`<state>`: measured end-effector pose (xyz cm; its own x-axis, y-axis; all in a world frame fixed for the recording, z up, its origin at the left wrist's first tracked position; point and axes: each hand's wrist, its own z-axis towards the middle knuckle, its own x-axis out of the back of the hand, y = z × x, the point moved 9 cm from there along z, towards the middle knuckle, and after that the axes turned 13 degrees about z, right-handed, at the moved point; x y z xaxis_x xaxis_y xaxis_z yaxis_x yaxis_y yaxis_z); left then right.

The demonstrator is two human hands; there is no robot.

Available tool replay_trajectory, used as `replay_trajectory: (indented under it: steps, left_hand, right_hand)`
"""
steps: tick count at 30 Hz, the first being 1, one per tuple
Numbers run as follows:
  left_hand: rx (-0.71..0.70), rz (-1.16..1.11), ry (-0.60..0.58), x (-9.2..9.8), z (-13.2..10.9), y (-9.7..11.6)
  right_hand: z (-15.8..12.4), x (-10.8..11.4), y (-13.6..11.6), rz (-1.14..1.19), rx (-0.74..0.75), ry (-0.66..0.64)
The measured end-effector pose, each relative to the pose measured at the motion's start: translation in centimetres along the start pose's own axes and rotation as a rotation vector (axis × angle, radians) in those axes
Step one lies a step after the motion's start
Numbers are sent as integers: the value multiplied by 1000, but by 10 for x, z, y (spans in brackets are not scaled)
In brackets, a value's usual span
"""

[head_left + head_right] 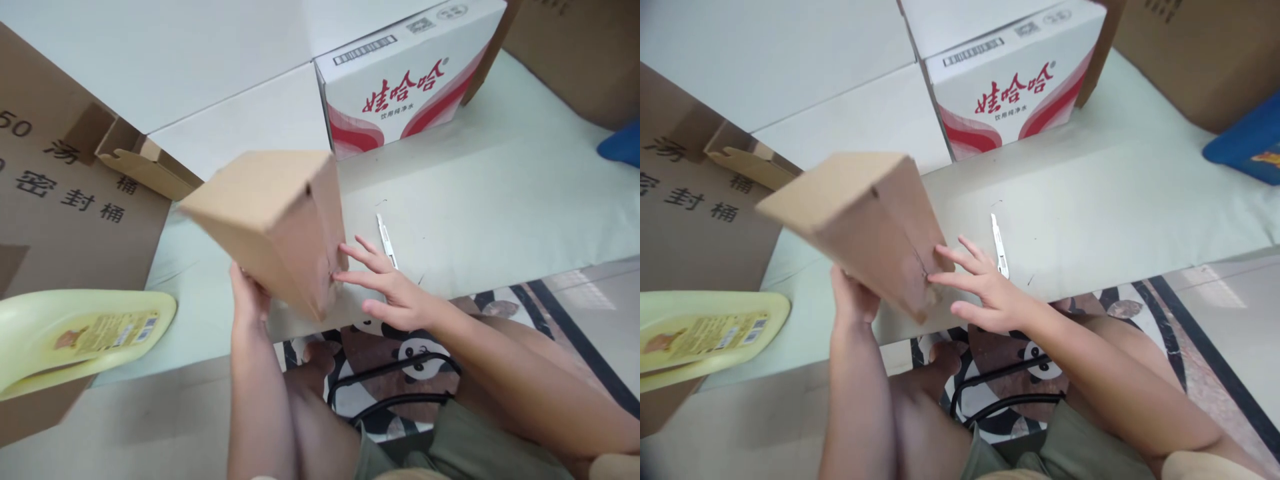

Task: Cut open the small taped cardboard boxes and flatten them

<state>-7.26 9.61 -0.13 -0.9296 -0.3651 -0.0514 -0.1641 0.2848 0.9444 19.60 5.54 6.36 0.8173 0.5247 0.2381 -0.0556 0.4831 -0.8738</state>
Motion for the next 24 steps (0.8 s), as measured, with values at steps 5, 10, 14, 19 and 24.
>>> replay_trajectory:
  steps: [5,10,14,19,24]
  left_hand:
    - [146,190,-181,-30,-9,-34]
    - [12,390,-219,-29,-4,-30]
    - [-290,470,-132,-28,-9,2]
    - [-706,502,-372,-62,-44,44]
    - [-694,436,-369,-63,-44,45]
  right_hand:
    - [1,10,-5,45,50,62]
    - [-5,25,-3,108,55,195]
    - [-5,18,0,32,42,164]
    - [-1,14,-3,-37,52,136]
    - [-14,60,36,-445,-409,439]
